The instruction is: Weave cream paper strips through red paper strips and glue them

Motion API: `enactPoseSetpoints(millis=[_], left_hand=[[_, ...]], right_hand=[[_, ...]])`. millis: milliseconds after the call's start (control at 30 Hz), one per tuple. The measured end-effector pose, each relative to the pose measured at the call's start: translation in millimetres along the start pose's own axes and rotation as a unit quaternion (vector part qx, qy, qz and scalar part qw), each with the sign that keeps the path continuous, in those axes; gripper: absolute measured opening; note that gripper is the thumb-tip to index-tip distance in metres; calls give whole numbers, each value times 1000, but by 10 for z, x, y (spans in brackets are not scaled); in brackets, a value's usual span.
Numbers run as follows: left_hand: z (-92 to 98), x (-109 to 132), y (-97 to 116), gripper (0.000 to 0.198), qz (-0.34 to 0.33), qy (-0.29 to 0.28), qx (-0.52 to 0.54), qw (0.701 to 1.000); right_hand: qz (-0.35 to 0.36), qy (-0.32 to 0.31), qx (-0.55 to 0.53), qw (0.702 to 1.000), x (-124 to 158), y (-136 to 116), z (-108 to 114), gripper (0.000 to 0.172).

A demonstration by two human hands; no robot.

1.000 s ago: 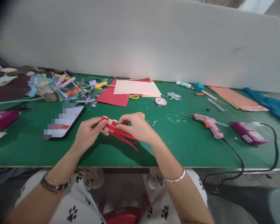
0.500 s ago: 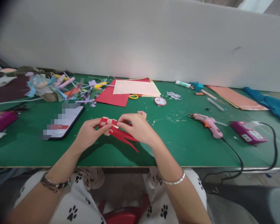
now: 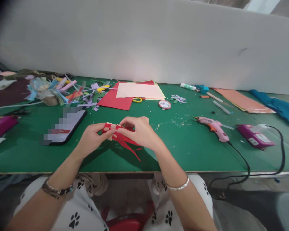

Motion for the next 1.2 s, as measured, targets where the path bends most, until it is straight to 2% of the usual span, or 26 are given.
enactPoseSetpoints(millis=[100,200,400,700,867,967,1067,1200], left_hand=[[-11,-2,8,20,-1,-1,5,1000],[-22,5,-8,24,0,-6,-2,1000],[-48,23,-62,36,19,-27,-1,999],[-29,-4,-17,45,-36,-20,-64,997],[-24,-9,-13,43,-30,-14,-56,998],[-33,0,-4,44,-27,-13,-65,997],[-45,0,15,45,-34,-14,-82,996],[68,-42,32,43,-90,-54,-142,984]], right_hand=[[-5,-20,-44,999,-10,3,-34,17],[-16,-15,-72,997,-17,13,-51,17],[-21,-12,-83,996,-12,11,-57,16],[-16,-5,-24,1000,2,-14,-42,18],[-17,26,55,998,52,-7,-68,21],[-15,21,86,996,52,12,-110,20],[-31,16,98,995,35,41,-129,29],[-27,21,90,995,32,43,-115,29]])
Point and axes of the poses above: each hand's wrist, its own x-axis away from the middle knuckle, its own z-axis out of the back of the hand, y = z × x, the point moved 4 cm from there along -x, towards the middle knuckle, and after that the axes turned 11 degrees about -z, right-handed, at the moved point
